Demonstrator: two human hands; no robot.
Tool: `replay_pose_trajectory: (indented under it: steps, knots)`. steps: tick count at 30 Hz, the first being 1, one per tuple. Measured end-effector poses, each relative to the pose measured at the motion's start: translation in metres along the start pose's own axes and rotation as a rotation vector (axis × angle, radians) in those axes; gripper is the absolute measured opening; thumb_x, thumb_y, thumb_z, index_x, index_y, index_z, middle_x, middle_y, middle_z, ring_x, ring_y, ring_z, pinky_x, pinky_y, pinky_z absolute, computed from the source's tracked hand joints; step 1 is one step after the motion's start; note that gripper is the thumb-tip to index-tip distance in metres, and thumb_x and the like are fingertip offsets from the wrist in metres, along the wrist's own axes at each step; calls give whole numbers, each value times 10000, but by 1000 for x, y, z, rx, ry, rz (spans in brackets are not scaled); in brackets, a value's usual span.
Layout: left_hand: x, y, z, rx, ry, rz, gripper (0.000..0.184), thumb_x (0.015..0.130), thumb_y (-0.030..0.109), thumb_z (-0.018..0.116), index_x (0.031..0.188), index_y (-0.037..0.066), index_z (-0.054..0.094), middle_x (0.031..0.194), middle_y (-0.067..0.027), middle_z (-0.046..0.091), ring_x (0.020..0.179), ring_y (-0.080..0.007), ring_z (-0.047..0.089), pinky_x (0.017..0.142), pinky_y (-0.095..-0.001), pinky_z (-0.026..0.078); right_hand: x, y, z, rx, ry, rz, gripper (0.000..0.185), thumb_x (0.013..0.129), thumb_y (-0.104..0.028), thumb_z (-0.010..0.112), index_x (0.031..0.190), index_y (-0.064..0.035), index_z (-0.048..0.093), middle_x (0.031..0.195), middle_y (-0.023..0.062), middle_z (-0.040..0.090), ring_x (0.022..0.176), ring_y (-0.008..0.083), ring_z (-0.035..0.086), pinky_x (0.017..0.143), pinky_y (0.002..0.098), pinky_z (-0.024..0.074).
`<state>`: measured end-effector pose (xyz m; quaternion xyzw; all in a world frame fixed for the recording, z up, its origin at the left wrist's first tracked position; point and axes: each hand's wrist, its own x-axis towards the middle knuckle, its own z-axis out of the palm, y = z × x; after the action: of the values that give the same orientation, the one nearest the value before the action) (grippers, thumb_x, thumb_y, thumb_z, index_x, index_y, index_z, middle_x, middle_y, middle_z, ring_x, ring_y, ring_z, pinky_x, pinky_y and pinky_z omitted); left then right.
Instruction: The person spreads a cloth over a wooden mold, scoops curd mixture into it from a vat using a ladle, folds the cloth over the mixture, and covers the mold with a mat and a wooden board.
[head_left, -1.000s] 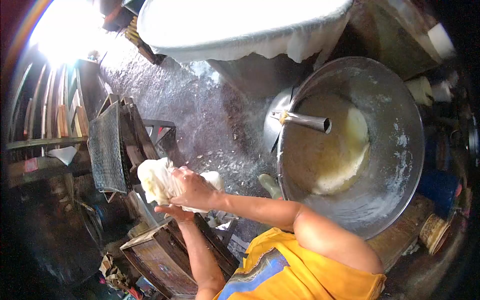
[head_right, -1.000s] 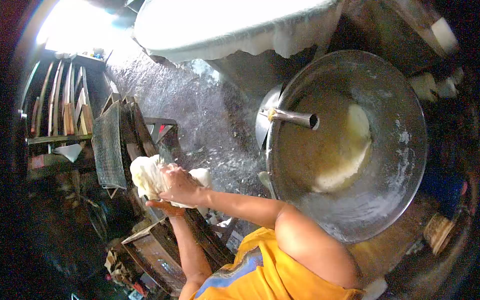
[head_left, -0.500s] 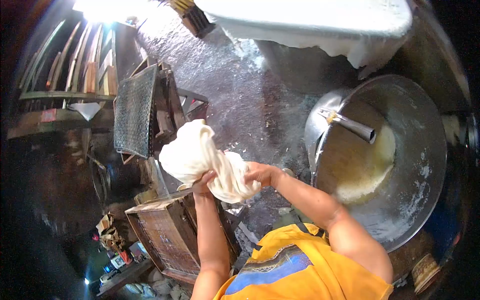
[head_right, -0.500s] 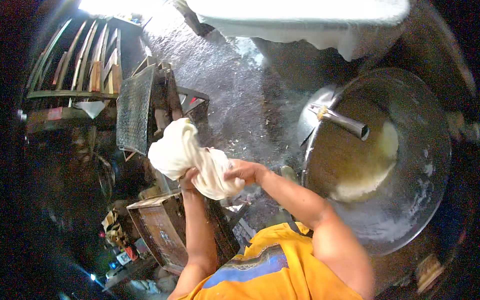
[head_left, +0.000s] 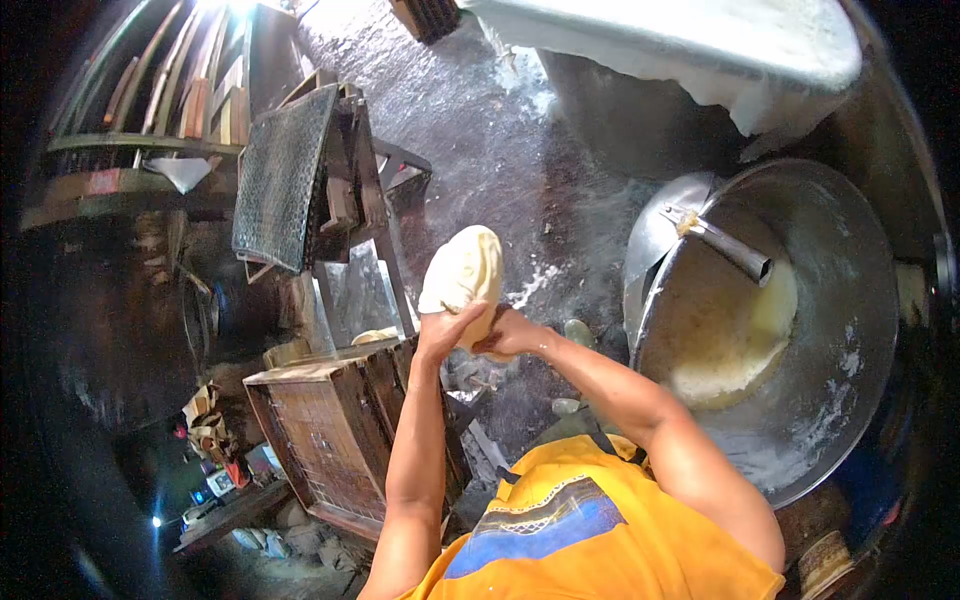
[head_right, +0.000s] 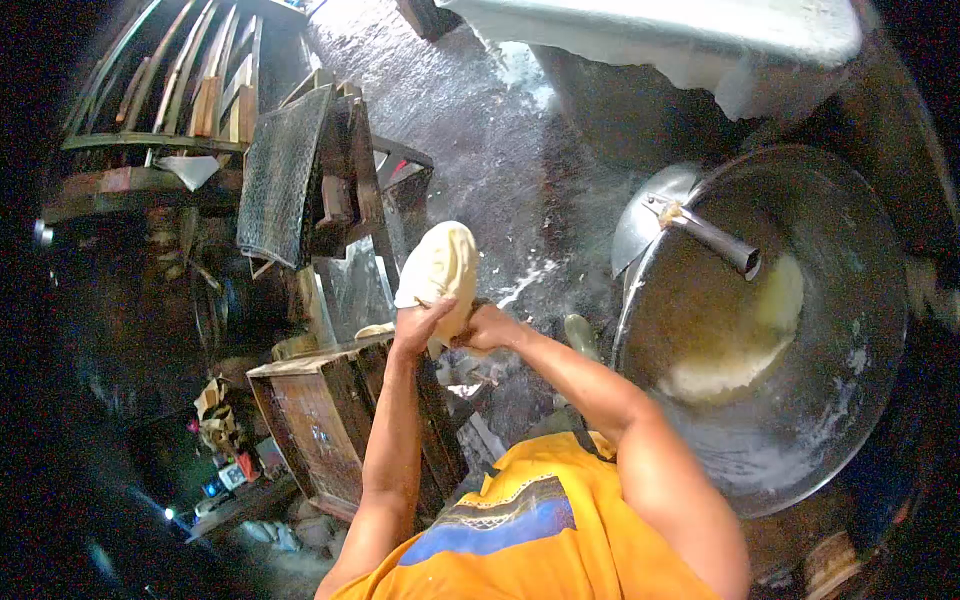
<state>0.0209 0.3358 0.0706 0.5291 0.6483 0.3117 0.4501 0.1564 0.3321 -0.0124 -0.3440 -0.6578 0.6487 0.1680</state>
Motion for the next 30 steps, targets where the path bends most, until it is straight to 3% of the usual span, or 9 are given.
replay_pose_trajectory:
  steps: [3, 5, 6, 11, 17, 22, 25, 27, 30]
  knots:
    - [-18, 10, -10, -594, 83, -379, 493, 936, 384, 526, 1231, -10, 496, 1129, -76, 580, 976, -151, 555, 802, -324, 464, -12, 10, -10, 7, 30, -309, 596, 661, -337, 765, 1184, -134, 565, 1141, 88, 619, 1031, 244, 591, 913, 360, 466]
    - [-26, 14, -17, -365, 121, -330, 523, 982, 438, 369, 1221, -9, 497, 1100, -80, 585, 930, -150, 561, 748, -316, 470, -24, 11, -12, 86, 26, -429, 626, 666, -271, 788, 1219, -122, 534, 1169, 82, 607, 1058, 222, 582, 935, 353, 463]
    - [-31, 31, -22, -307, 109, -309, 509, 984, 427, 374, 1215, -9, 502, 1088, -80, 588, 925, -154, 565, 746, -315, 473, -27, 44, 8, 776, 14, -283, 671, 665, -147, 804, 1253, -79, 487, 1200, 77, 590, 1075, 191, 567, 959, 346, 457]
    - [-47, 103, -52, -21, 105, -184, 438, 980, 365, 435, 1124, -21, 584, 941, -75, 645, 848, -160, 610, 753, -309, 494, -50, 41, -52, -448, -51, 427, 396, 795, -268, 631, 1092, -11, 584, 1064, 226, 601, 973, 384, 588, 823, 458, 490]
    - [-66, 142, -57, 141, 155, 23, 414, 980, 324, 452, 1087, -44, 609, 902, -57, 664, 824, -123, 602, 758, -280, 471, -23, -8, -82, -345, 354, -282, 519, 760, -176, 636, 1245, -56, 497, 1280, 174, 501, 1214, 346, 443, 1024, 421, 362]
    - [-81, 114, -51, 420, -38, -121, 402, 977, 310, 462, 1063, -59, 596, 898, -67, 650, 823, -117, 544, 778, -282, 448, 4, -70, -67, -225, 11, -640, 389, 777, -198, 661, 1125, -51, 565, 1391, 144, 410, 1306, 303, 352, 1071, 397, 305]
    - [-101, 101, -47, 194, 206, 0, 326, 972, 239, 467, 1000, -53, 608, 737, -87, 606, 683, -133, 520, 664, -295, 448, -12, -115, -81, -20, -299, -316, 185, 780, -90, 660, 938, -24, 591, 960, 123, 613, 926, 194, 596, 844, 339, 471]
    - [-110, 111, -58, 284, 256, 54, 299, 970, 210, 470, 1037, -50, 600, 786, -106, 628, 724, -140, 553, 682, -292, 457, -9, -109, -79, 225, -151, -515, 124, 782, -4, 645, 882, -18, 572, 794, 47, 590, 773, 103, 566, 719, 275, 479]
    - [-124, 114, -74, 343, 321, 122, 265, 965, 167, 473, 1064, -54, 582, 872, -116, 653, 800, -159, 602, 716, -277, 466, -15, -142, -100, 224, -143, -529, 111, 806, -1, 644, 874, -21, 558, 833, 20, 587, 815, 58, 549, 700, 238, 466]
